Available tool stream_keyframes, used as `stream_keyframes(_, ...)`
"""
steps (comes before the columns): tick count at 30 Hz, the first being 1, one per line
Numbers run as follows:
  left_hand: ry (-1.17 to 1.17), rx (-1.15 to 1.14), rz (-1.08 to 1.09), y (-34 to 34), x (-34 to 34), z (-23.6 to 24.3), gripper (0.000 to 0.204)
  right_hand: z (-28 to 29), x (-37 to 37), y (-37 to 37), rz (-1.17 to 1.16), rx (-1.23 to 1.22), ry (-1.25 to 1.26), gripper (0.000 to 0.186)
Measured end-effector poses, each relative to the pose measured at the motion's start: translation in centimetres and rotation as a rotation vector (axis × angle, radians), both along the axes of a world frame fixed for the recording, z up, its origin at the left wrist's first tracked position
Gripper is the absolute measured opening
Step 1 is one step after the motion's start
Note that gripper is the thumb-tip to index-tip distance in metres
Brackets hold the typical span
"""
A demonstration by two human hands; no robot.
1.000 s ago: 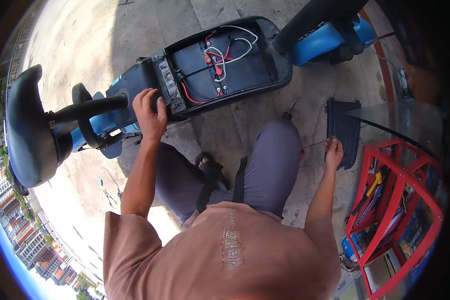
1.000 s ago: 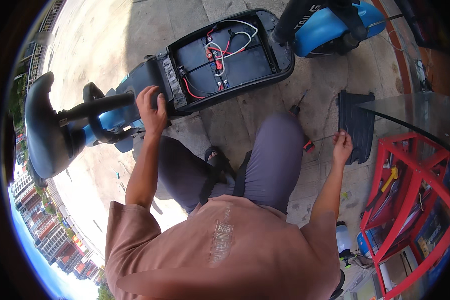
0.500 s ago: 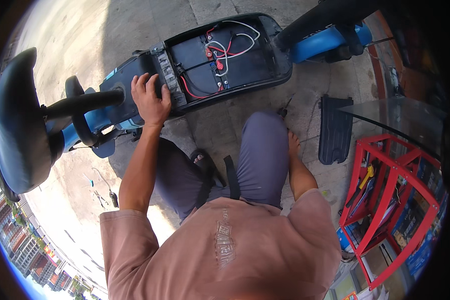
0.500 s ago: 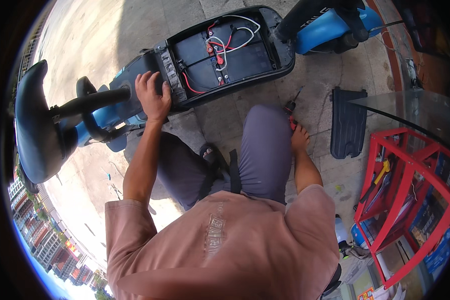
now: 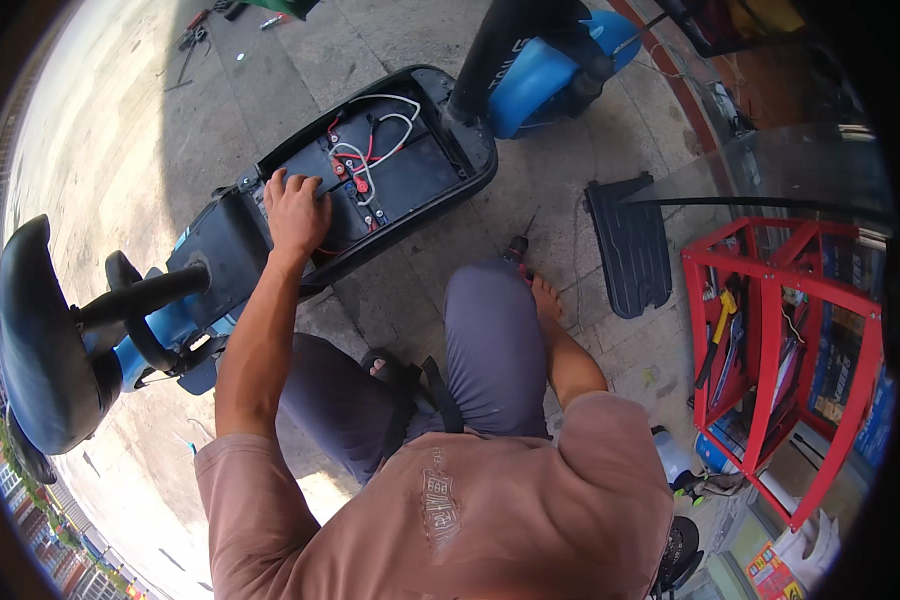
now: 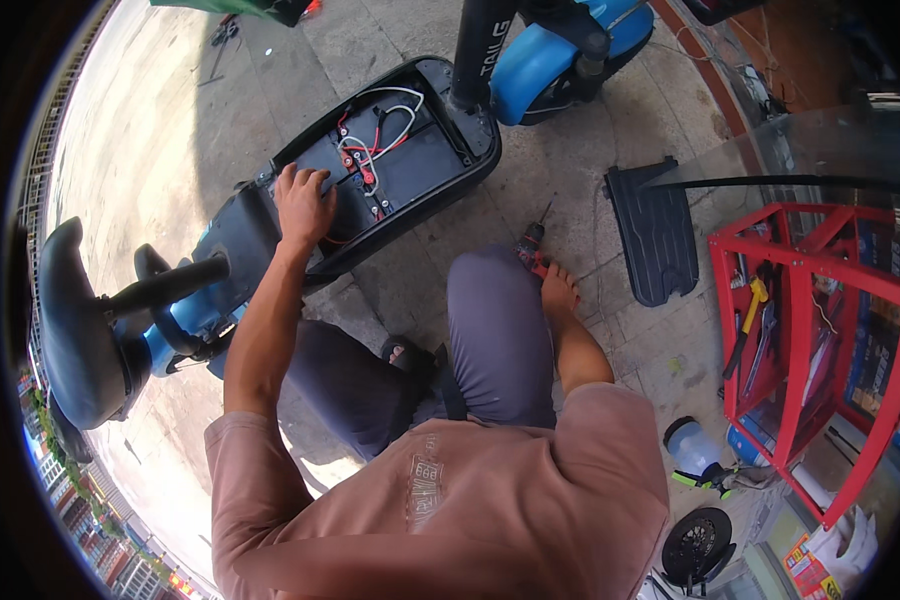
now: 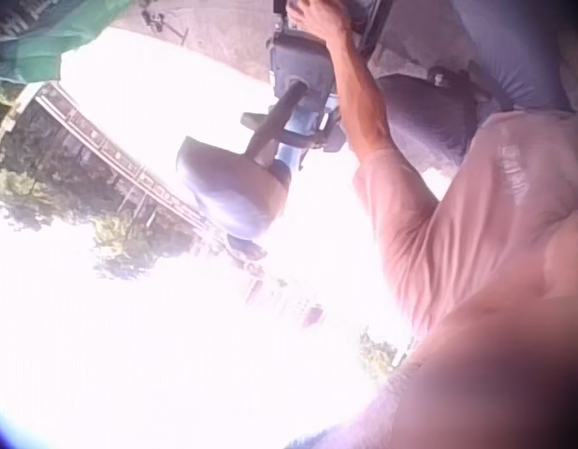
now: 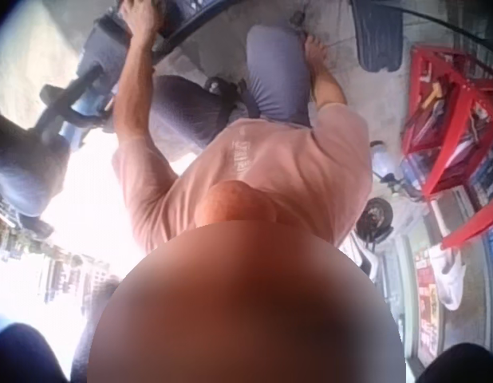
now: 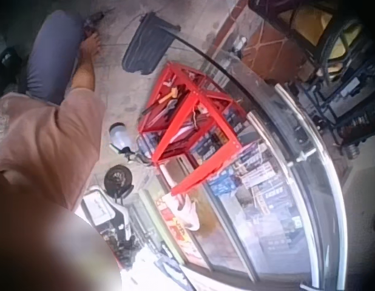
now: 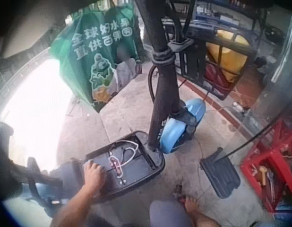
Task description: The person removes the seat cover of a blue electric scooter using a cordless drill, then manipulates the exposed wiring and battery connections inside the compartment. They use a drill to remove fasteners and handle wires with both hands.
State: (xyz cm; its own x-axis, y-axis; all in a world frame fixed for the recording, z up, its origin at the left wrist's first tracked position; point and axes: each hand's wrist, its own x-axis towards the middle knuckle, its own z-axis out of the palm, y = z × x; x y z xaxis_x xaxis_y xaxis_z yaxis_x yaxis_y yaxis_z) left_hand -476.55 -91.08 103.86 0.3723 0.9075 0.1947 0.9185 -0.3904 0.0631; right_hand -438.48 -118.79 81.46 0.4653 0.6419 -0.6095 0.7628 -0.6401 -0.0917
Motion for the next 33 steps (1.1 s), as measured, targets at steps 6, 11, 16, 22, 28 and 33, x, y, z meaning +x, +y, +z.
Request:
stream_keyframes(6,0.055,-0.013,-0.048,1.0,-3.1,-0.4,0.029,2.2,1.4,-1.4,-0.011,0.498,0.107,0.069)
stream_keyframes(11,-0.024,0.022,-0.117,2.2,-3.4,-1.1,0.026,3.5,2.4,-2.3,-0.025,0.501,0.109,0.062)
stream_keyframes(16,-0.068,-0.04,-0.133,2.8,-0.9,-1.4,0.025,1.8,1.0,-2.2,0.067,0.273,-0.01,0.072)
stream_keyframes(22,-0.209,-0.036,-0.119,2.4,1.3,-2.3,0.025,-1.6,-1.9,0.6,0.062,0.049,-0.07,0.079)
stream_keyframes(28,-0.252,-0.016,-0.134,0.0,2.4,-4.3,0.024,1.5,-1.8,0.9,0.052,0.088,-0.001,0.089)
stream_keyframes(33,-0.153,0.028,-0.091,-0.7,2.9,-5.8,0.026,4.0,-0.7,-1.5,-0.218,0.358,0.052,0.081)
